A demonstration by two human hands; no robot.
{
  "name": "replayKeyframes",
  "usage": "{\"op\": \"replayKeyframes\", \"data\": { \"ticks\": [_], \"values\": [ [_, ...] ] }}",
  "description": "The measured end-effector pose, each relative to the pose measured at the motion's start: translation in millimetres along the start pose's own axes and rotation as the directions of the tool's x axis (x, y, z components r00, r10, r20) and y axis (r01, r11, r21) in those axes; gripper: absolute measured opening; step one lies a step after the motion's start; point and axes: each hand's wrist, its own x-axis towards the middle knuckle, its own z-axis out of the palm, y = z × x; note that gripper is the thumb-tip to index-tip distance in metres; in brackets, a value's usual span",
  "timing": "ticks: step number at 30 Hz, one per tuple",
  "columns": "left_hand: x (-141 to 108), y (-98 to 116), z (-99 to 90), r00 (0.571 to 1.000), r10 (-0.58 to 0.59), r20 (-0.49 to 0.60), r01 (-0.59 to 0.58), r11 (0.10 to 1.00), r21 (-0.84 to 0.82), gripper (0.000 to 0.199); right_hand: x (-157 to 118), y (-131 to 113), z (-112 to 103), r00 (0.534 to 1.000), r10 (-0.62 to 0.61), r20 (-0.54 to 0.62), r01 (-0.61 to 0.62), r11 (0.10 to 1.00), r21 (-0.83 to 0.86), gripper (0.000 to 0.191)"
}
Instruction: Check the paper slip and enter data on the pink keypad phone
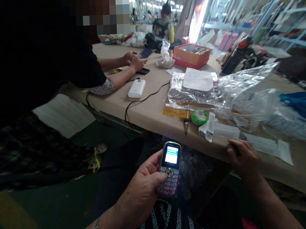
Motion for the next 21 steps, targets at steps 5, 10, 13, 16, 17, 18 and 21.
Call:
{"op": "replayKeyframes", "data": {
  "ticks": [5, 10, 13, 16, 17, 18, 21],
  "values": [
    [0.1, -0.7, -1.4, 1.0, 0.007, -0.007, -0.007, 1.0, 0.009, 0.055, -0.4, 0.4, -0.6, 1.0, 0.003, 0.003, -0.003, 1.0, 0.009, 0.018],
    [-0.5, 0.9, -1.0, 1.0, 0.012, -0.016, -0.012, 1.0, 0.007, 0.053, 0.4, -1.2, -0.7, 1.0, -0.007, -0.004, 0.007, 1.0, 0.004, 0.018],
    [-1.5, 0.8, -1.6, 1.0, 0.008, -0.019, -0.008, 1.0, 0.012, 0.05, 1.1, -1.8, -0.4, 1.0, -0.004, -0.004, 0.003, 1.0, -0.007, 0.019],
    [-2.0, 0.0, -2.3, 1.0, 0.01, -0.022, -0.01, 1.0, 0.01, 0.052, 1.1, -1.7, -0.2, 1.0, -0.006, -0.008, 0.006, 1.0, -0.006, 0.018],
    [-2.0, -0.4, -2.6, 1.0, 0.011, -0.024, -0.011, 1.0, 0.007, 0.053, 0.9, -1.5, -0.1, 1.0, -0.007, -0.008, 0.007, 1.0, -0.007, 0.018],
    [-2.0, -0.8, -2.8, 1.0, 0.012, -0.025, -0.012, 1.0, 0.005, 0.054, 0.6, -1.3, 0.0, 1.0, -0.005, -0.006, 0.005, 1.0, -0.01, 0.018],
    [-1.8, -1.9, -3.4, 1.0, 0.005, -0.026, -0.005, 1.0, 0.009, 0.056, -0.5, -0.5, 0.7, 1.0, 0.006, -0.003, -0.006, 1.0, -0.022, 0.018]
  ]
}}
